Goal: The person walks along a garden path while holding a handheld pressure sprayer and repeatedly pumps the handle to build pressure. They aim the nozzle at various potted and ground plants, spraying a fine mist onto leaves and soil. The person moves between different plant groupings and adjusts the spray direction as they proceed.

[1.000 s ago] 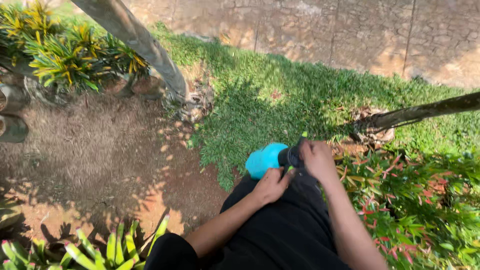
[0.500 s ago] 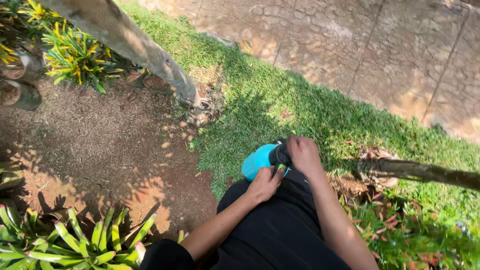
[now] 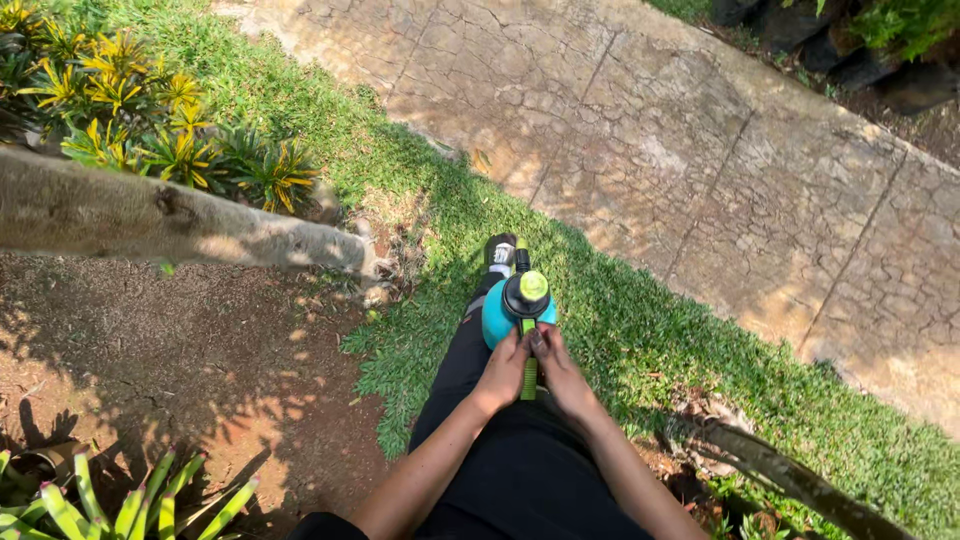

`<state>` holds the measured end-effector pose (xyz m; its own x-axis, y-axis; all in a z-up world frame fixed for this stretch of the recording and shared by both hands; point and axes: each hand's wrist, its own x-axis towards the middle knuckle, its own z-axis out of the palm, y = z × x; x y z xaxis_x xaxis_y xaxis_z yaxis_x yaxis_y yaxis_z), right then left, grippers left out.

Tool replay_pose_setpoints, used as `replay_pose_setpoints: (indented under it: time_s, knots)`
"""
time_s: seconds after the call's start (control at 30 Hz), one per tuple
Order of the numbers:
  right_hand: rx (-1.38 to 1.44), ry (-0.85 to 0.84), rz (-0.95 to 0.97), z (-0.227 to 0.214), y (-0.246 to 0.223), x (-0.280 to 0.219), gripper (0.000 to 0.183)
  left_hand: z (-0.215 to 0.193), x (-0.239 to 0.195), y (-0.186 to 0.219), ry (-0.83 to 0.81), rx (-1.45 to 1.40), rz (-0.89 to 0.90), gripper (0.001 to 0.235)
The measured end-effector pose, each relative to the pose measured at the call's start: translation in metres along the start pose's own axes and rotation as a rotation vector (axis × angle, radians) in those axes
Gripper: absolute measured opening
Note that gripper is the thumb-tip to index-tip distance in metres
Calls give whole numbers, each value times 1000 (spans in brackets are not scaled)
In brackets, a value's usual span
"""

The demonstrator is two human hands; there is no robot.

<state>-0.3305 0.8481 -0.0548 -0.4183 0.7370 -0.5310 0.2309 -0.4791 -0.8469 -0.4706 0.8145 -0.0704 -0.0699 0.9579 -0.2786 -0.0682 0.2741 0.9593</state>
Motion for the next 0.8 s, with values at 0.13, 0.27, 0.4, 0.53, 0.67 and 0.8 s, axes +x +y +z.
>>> replay_pose_setpoints:
  time_s: [0.13, 0.27, 0.4, 0.53, 0.67, 0.8]
  knots:
    - [235, 48, 15, -32, -20, 69, 48, 5, 84, 20, -80, -145, -430, 39]
    - [202, 145, 53, -67, -63, 150, 47, -4, 187, 32, -138, -87, -209, 36]
    - [147, 169, 45, -109, -115, 201, 44, -5, 259, 43, -183, 264, 195, 39]
    - [186, 256, 111, -122, -174, 272, 45, -17, 347, 79, -203, -11, 193, 36]
    - [414, 193, -42, -131, -211, 302, 43, -19, 391, 121, -190, -86, -112, 33]
    - [642, 179, 153, -138, -247, 329, 40, -25, 427, 155, -189, 10, -116, 35]
